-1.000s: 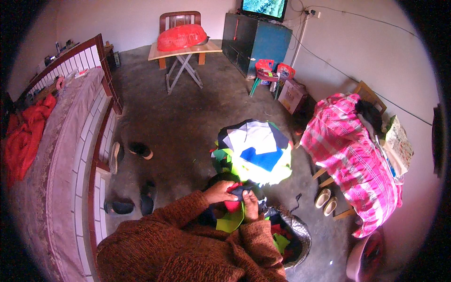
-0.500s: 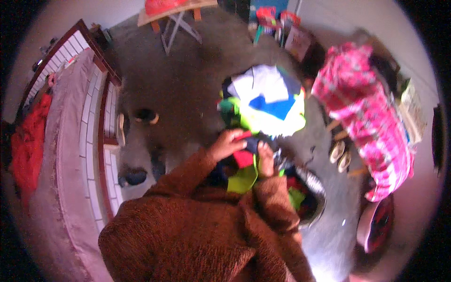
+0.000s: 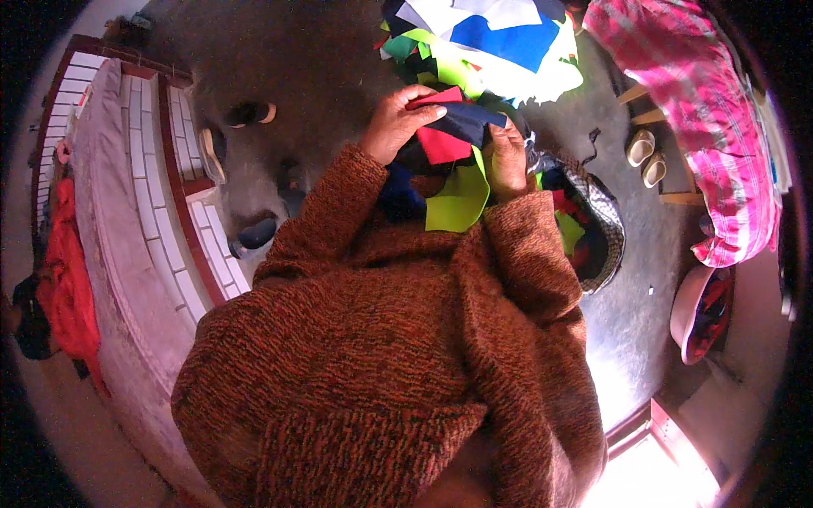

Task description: The person folds various pieces of colorful clothing, including red, green, blue, and white items, by hand. They place each folded piece into a pile on the floor in front of them.

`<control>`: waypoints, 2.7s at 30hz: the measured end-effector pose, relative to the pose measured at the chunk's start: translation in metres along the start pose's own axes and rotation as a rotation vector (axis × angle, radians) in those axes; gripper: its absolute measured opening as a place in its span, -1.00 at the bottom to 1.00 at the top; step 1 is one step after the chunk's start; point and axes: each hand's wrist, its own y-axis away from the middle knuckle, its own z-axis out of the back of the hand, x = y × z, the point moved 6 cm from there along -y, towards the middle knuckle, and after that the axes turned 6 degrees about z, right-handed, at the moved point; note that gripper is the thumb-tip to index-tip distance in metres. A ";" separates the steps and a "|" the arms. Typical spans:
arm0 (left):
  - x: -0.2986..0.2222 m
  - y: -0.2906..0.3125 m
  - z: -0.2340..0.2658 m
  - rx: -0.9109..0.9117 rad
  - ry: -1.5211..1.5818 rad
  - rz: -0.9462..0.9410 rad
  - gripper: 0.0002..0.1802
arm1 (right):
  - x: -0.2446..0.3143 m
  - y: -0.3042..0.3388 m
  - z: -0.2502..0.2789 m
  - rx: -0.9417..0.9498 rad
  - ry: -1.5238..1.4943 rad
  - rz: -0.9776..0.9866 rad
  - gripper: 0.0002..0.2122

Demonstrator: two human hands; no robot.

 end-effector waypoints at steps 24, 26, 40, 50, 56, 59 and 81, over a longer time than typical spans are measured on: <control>-0.004 0.003 -0.009 0.168 0.072 0.021 -0.54 | 0.005 0.000 0.001 -0.159 -0.043 -0.038 -0.79; -0.004 0.002 -0.003 0.139 0.044 0.018 -0.57 | 0.002 -0.002 0.011 -0.172 -0.005 -0.013 -0.78; 0.001 -0.001 0.027 -0.047 0.086 0.064 -0.86 | -0.002 -0.003 0.006 -0.075 -0.038 -0.098 -0.74; -0.022 0.002 0.019 -0.006 -0.051 -0.344 -0.86 | -0.008 -0.001 0.054 -0.221 0.321 -0.125 -0.75; -0.030 0.008 0.021 -0.064 -0.244 -0.294 -0.85 | 0.001 -0.007 0.042 -0.122 0.670 0.040 -0.68; -0.033 0.007 0.018 -0.022 -0.162 -0.334 -0.84 | -0.004 -0.008 0.057 -0.096 0.811 0.140 -0.68; -0.003 0.003 0.072 -0.306 -0.121 -0.038 -0.86 | -0.007 -0.002 0.025 -0.199 -0.002 -0.047 -0.76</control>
